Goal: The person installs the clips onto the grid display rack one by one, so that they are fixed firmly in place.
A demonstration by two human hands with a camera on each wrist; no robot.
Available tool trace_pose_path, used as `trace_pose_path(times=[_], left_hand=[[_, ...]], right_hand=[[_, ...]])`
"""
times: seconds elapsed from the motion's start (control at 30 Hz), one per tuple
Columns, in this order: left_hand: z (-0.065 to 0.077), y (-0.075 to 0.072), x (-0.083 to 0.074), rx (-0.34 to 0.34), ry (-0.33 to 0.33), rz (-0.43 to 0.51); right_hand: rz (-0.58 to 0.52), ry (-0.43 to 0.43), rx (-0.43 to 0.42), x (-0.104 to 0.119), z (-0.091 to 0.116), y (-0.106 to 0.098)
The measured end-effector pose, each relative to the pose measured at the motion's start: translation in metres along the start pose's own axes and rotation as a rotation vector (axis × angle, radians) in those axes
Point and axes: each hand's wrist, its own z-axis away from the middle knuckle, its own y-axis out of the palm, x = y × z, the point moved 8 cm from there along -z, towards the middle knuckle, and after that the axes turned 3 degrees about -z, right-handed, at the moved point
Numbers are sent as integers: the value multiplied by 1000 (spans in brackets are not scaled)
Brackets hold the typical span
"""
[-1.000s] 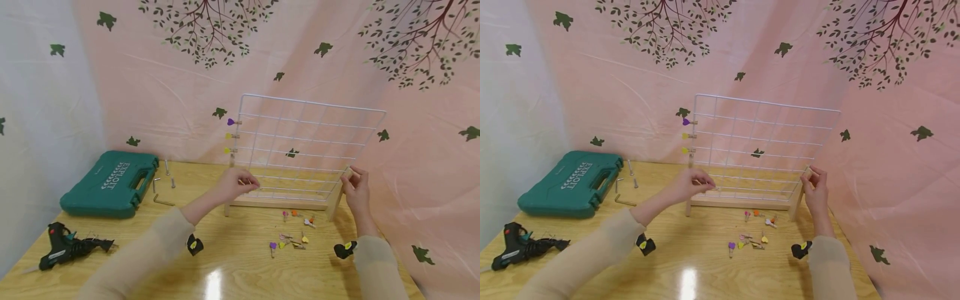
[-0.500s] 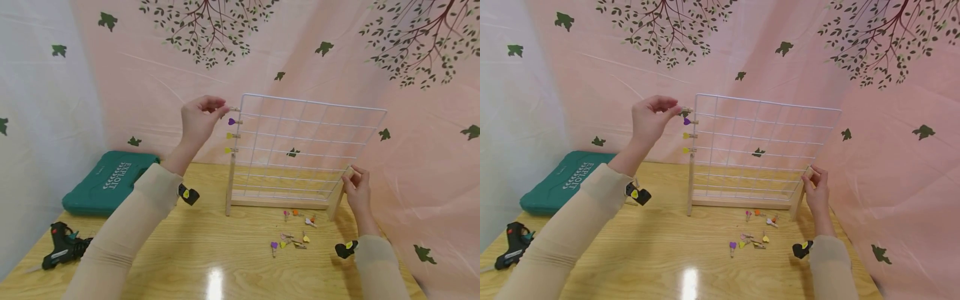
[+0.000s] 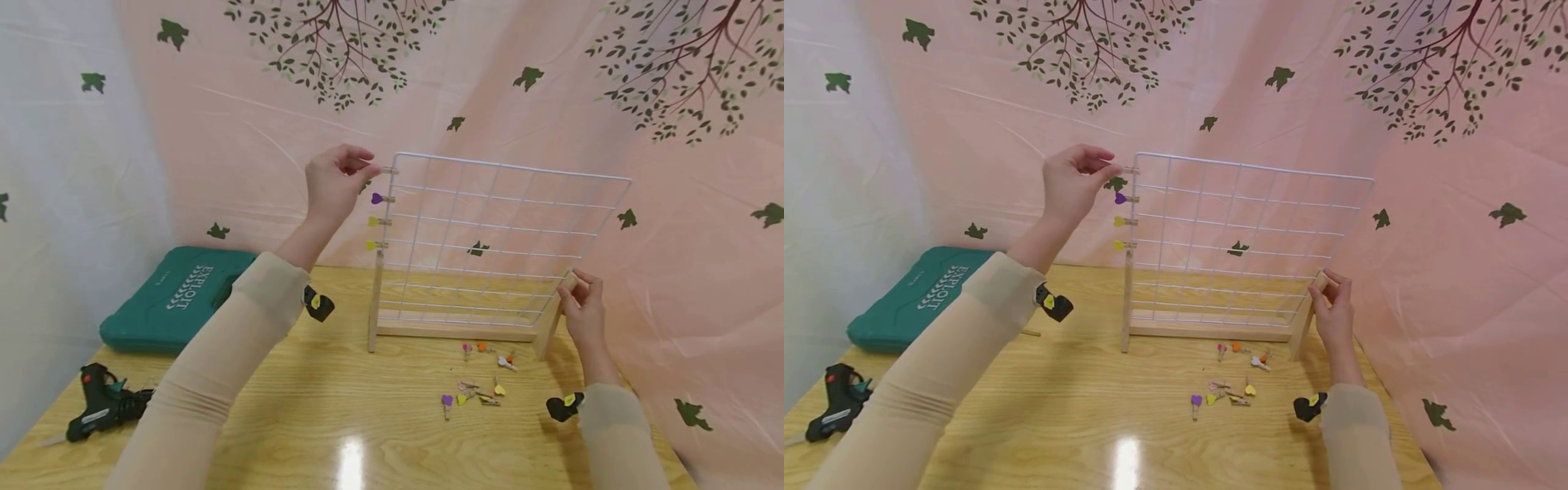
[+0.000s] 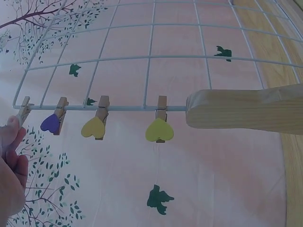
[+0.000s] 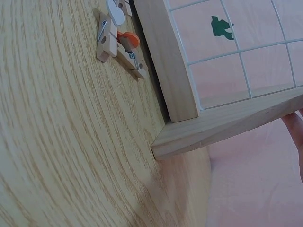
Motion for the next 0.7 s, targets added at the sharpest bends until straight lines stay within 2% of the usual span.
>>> trace_pose_path(times=[0.27, 0.43, 0.57, 0.7], left_hand=[[0, 2, 3, 37, 25, -5], [7, -6, -7, 19, 84, -22], [22, -7, -27, 25, 147, 3], [47, 5, -44, 111, 195, 34]], right_hand=[[-21, 0, 8, 1, -1, 2], [-41, -5, 15, 1, -1, 3], [-48, 11, 6, 1, 0, 2], [-74, 22, -7, 1, 0, 2]])
